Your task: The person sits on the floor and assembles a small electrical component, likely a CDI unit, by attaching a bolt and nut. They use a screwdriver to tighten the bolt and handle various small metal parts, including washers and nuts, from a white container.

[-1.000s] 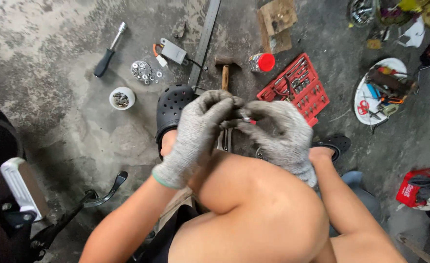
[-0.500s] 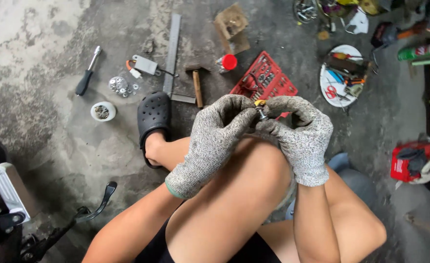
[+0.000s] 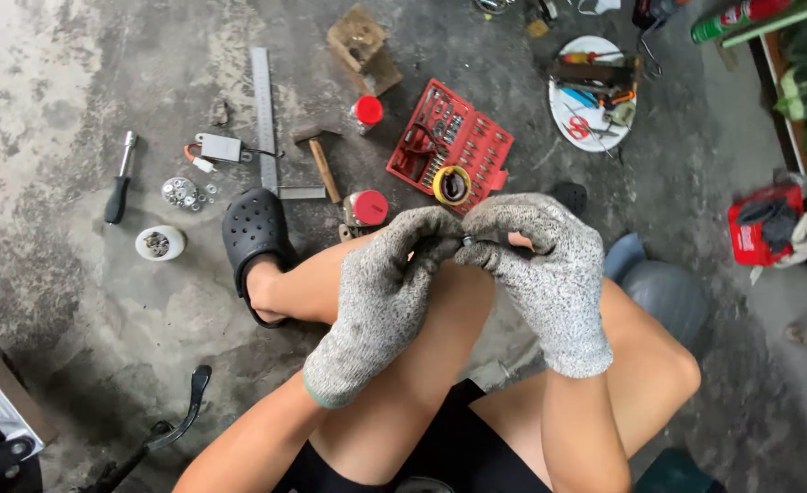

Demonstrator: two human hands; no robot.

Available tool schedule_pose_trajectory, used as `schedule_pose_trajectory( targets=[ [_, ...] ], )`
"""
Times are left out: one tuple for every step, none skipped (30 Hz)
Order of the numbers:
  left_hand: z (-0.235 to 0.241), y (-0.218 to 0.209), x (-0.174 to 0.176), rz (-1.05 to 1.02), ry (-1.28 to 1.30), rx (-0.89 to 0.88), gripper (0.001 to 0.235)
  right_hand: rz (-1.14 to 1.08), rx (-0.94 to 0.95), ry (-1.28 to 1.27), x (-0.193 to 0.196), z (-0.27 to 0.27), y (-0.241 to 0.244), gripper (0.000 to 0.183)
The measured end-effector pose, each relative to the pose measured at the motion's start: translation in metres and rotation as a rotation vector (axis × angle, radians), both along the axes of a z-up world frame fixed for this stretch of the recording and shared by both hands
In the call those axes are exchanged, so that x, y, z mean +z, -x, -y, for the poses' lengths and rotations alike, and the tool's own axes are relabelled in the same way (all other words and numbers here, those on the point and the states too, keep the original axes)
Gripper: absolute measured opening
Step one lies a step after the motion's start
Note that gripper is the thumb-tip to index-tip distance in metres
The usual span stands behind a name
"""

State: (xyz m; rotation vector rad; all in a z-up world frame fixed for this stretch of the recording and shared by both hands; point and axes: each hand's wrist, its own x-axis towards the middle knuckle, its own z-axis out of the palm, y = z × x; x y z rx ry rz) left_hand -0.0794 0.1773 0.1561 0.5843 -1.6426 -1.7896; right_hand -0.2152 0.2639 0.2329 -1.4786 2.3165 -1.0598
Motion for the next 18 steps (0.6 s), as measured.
schedule_pose_trajectory(
  targets=[
    [-0.004, -0.001, -0.001, -0.027, -0.039, -0.034, 0.022, 0.072, -0.061, -0.005, 0.0, -0.005, -0.003, 0.03],
    [-0.009, -0.001, -0.007, -0.026, -0.037, -0.045, 0.022, 0.073, -0.073, -0.003, -0.001, -0.01, -0.005, 0.03],
    [-0.012, -0.001, -0.012, -0.063, -0.089, -0.099, 0.023, 0.1, -0.08, -0.006, -0.001, -0.016, -0.005, 0.03],
    [-0.016, -0.001, -0.018, -0.099, -0.143, -0.154, 0.024, 0.127, -0.088, -0.008, -0.001, -0.021, -0.006, 0.031],
    [-0.016, -0.001, -0.011, -0.098, -0.142, -0.166, 0.024, 0.128, -0.1, -0.006, -0.008, -0.028, -0.008, 0.031],
    [-0.016, -0.002, -0.004, -0.125, -0.236, -0.184, 0.027, 0.377, -0.185, 0.061, -0.015, -0.036, -0.009, 0.029],
    [-0.016, -0.002, 0.004, -0.151, -0.332, -0.199, 0.031, 0.627, -0.269, 0.13, -0.021, -0.042, -0.01, 0.027],
    [-0.017, -0.004, 0.005, -0.149, -0.333, -0.209, 0.031, 0.627, -0.279, 0.132, -0.023, -0.049, -0.011, 0.027],
    [-0.018, -0.005, 0.006, -0.113, -0.432, -0.169, 0.027, 0.805, -0.285, 0.216, -0.026, -0.055, -0.013, 0.025],
    [-0.02, -0.007, 0.007, -0.075, -0.53, -0.129, 0.022, 0.982, -0.288, 0.303, -0.03, -0.062, -0.015, 0.022],
    [-0.02, -0.009, 0.002, -0.073, -0.529, -0.14, 0.022, 0.98, -0.297, 0.31, -0.032, -0.068, -0.017, 0.022],
    [-0.021, -0.011, -0.003, -0.054, -0.537, -0.185, 0.018, 0.963, -0.245, 0.344, -0.034, -0.074, -0.02, 0.024],
    [-0.021, -0.013, -0.008, -0.036, -0.544, -0.23, 0.015, 0.945, -0.193, 0.379, -0.037, -0.08, -0.022, 0.027],
    [-0.022, -0.014, -0.002, -0.034, -0.542, -0.239, 0.015, 0.943, -0.2, 0.386, -0.037, -0.084, -0.024, 0.027],
    [-0.024, -0.016, 0.004, -0.004, -0.492, -0.243, 0.016, 0.985, -0.175, 0.412, -0.037, -0.089, -0.026, 0.025],
    [-0.025, -0.017, 0.01, 0.025, -0.442, -0.247, 0.018, 1.027, -0.149, 0.437, -0.037, -0.093, -0.029, 0.024],
    [-0.027, -0.02, 0.019, 0.028, -0.441, -0.255, 0.018, 1.027, -0.156, 0.442, -0.036, -0.096, -0.032, 0.024],
    [-0.029, -0.023, 0.028, 0.069, -0.366, -0.256, 0.021, 1.003, -0.137, 0.479, -0.036, -0.099, -0.035, 0.026]
  ],
)
